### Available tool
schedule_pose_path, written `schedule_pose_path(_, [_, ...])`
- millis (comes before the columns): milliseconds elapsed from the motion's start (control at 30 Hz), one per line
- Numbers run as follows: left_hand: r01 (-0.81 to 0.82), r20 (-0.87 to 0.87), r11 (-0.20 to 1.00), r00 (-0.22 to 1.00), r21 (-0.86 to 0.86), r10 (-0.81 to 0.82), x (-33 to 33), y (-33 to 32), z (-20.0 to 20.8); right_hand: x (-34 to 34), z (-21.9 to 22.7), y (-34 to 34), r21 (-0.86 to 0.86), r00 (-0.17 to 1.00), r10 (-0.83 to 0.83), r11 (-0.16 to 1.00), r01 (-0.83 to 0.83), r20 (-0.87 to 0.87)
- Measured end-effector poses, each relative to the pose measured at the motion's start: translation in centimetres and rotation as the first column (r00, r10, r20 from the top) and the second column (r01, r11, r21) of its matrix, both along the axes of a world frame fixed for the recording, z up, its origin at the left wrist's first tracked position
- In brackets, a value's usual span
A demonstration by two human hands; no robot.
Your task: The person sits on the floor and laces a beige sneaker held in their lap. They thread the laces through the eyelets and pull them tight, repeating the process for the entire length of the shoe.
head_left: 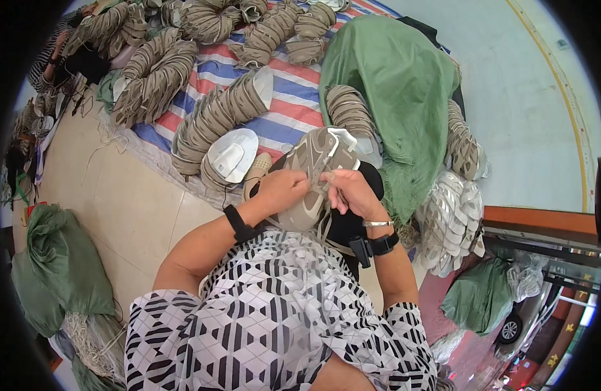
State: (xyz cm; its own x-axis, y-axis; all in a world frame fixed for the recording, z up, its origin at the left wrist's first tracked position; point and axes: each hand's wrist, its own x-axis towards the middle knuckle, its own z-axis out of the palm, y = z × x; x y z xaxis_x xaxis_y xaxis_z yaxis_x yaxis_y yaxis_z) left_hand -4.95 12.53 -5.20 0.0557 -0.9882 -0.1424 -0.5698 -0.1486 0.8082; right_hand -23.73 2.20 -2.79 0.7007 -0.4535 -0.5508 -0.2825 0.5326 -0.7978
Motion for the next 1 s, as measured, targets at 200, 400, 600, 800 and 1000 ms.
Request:
schedule_pose_path(200, [0.056,0.314,0.952,0.949,-0.301,0.043,-2.0,-0.3,-0.4,-0.6,-0.9,0.8,-0.040,1.000,0.009,0.999,-0.009,0.009])
schedule_pose_path(400, [0.017,-0.143,0.997,0.989,-0.075,-0.028,0.5,-0.5,0.3,0.0,0.9,0.1,-0.172,0.998,-0.027,0.985,0.016,-0.061])
schedule_pose_path(600, [0.169,0.222,0.978,0.965,-0.120,-0.139,1.0,-0.7,0.7,2.3,2.0,1.5,-0.442,0.969,0.112,0.874,-0.202,-0.222])
schedule_pose_path(800, [0.280,0.260,0.865,0.949,-0.417,-0.181,2.4,-2.2,2.3,3.6,2.5,2.9,-0.819,0.837,0.043,0.188,-0.543,-0.545])
schedule_pose_path(1000, [0.678,0.591,0.732,0.618,-0.066,-0.519,2.2,-5.7,4.8,2.5,0.9,3.1,-0.809,0.819,-0.029,0.174,-0.561,-0.574])
